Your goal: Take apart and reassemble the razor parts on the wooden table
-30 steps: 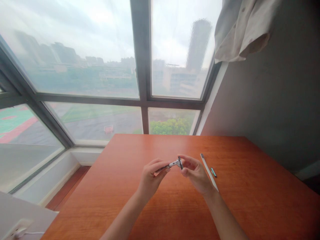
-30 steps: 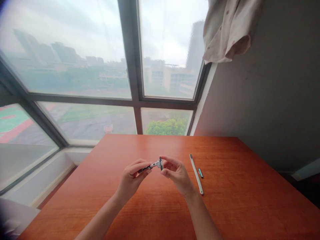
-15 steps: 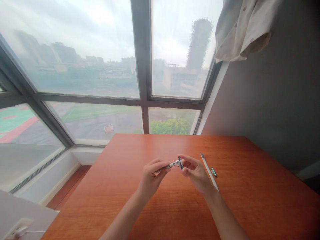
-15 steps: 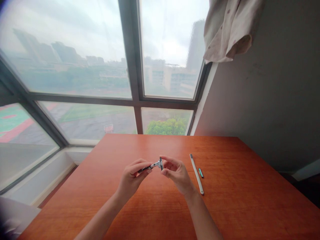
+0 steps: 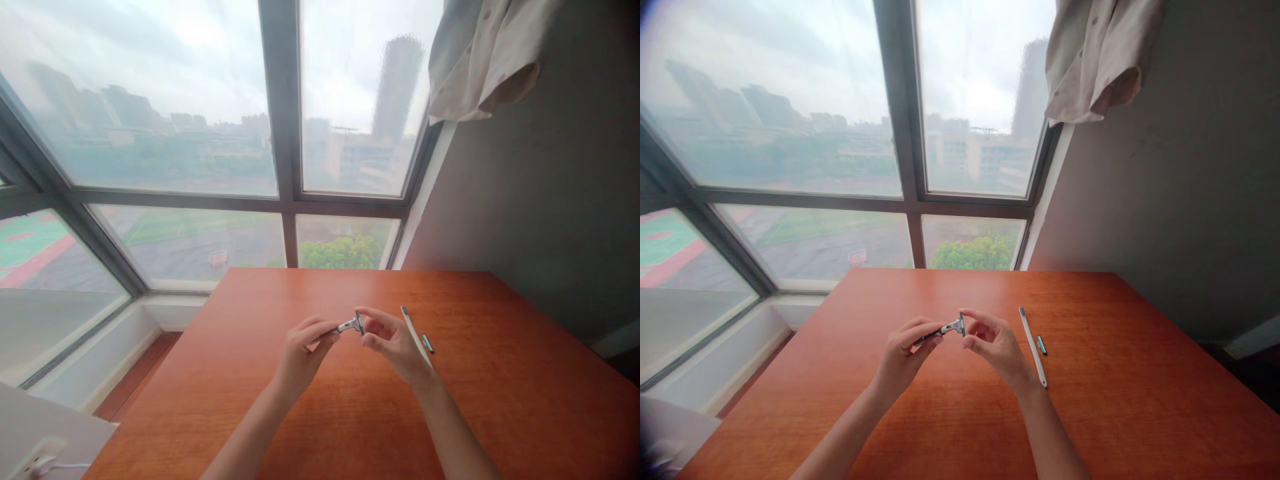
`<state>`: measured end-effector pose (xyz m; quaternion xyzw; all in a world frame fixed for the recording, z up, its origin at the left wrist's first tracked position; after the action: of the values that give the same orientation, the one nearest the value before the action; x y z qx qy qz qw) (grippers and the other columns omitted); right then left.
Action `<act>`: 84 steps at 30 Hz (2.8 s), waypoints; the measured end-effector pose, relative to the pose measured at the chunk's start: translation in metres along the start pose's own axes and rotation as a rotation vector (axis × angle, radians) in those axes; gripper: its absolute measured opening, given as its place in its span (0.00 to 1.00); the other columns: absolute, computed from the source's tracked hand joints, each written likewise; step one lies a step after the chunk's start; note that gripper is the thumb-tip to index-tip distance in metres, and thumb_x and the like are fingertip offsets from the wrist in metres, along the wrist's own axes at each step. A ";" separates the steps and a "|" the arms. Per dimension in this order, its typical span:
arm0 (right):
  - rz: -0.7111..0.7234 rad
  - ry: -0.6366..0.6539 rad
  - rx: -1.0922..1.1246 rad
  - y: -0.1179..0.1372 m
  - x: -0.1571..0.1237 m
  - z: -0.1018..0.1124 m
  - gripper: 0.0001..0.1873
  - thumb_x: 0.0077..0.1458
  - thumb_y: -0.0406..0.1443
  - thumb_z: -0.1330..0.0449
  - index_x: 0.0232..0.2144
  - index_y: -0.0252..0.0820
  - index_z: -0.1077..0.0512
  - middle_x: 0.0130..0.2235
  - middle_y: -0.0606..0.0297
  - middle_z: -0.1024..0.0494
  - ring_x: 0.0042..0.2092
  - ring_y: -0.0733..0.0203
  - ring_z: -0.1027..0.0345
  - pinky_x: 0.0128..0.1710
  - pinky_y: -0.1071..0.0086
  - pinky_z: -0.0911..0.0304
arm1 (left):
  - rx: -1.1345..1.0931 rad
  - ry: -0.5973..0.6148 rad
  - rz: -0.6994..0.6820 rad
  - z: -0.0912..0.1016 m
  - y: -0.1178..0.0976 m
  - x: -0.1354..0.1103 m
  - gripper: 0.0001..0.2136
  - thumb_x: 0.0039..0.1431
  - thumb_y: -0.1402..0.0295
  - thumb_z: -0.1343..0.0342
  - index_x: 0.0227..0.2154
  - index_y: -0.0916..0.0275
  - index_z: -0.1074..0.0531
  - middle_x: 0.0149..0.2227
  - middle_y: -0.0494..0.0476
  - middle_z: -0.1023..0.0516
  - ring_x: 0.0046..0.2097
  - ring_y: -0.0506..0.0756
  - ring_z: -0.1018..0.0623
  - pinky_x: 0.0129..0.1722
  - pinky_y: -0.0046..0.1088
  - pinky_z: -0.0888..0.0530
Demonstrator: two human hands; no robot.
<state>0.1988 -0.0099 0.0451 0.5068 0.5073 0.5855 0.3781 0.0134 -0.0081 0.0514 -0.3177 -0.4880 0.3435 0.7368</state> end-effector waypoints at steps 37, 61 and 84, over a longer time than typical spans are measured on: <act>0.034 -0.053 -0.273 -0.014 0.007 0.006 0.21 0.50 0.44 0.36 0.44 0.40 0.28 0.29 0.67 0.29 0.31 0.64 0.35 0.31 0.72 0.38 | 0.002 -0.022 0.117 -0.001 0.013 0.001 0.09 0.60 0.66 0.46 0.39 0.61 0.22 0.35 0.59 0.25 0.34 0.54 0.27 0.31 0.26 0.31; 0.096 -0.076 -0.478 -0.020 0.005 -0.036 0.11 0.56 0.38 0.43 0.39 0.40 0.24 0.33 0.62 0.21 0.30 0.63 0.31 0.28 0.72 0.36 | -0.717 -0.098 0.642 -0.027 0.038 -0.014 0.19 0.49 0.58 0.35 0.42 0.62 0.23 0.42 0.63 0.20 0.45 0.60 0.22 0.42 0.35 0.24; -0.526 -0.294 -1.427 -0.051 0.002 0.091 0.12 0.53 0.35 0.44 0.26 0.37 0.22 0.29 0.50 0.20 0.33 0.50 0.25 0.27 0.69 0.44 | -0.236 -0.065 0.533 -0.026 0.053 -0.014 0.14 0.49 0.61 0.40 0.35 0.64 0.21 0.33 0.59 0.19 0.35 0.57 0.23 0.37 0.31 0.29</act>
<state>0.2840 0.0212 -0.0066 0.0758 0.0554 0.5883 0.8032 0.0235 0.0069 -0.0065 -0.5071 -0.4474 0.4756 0.5626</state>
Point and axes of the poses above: each hand's wrist, its own x-axis towards the middle knuckle, its own z-axis out of the back of the hand, y = z × x, the point moved 4 cm from there along x, towards the middle knuckle
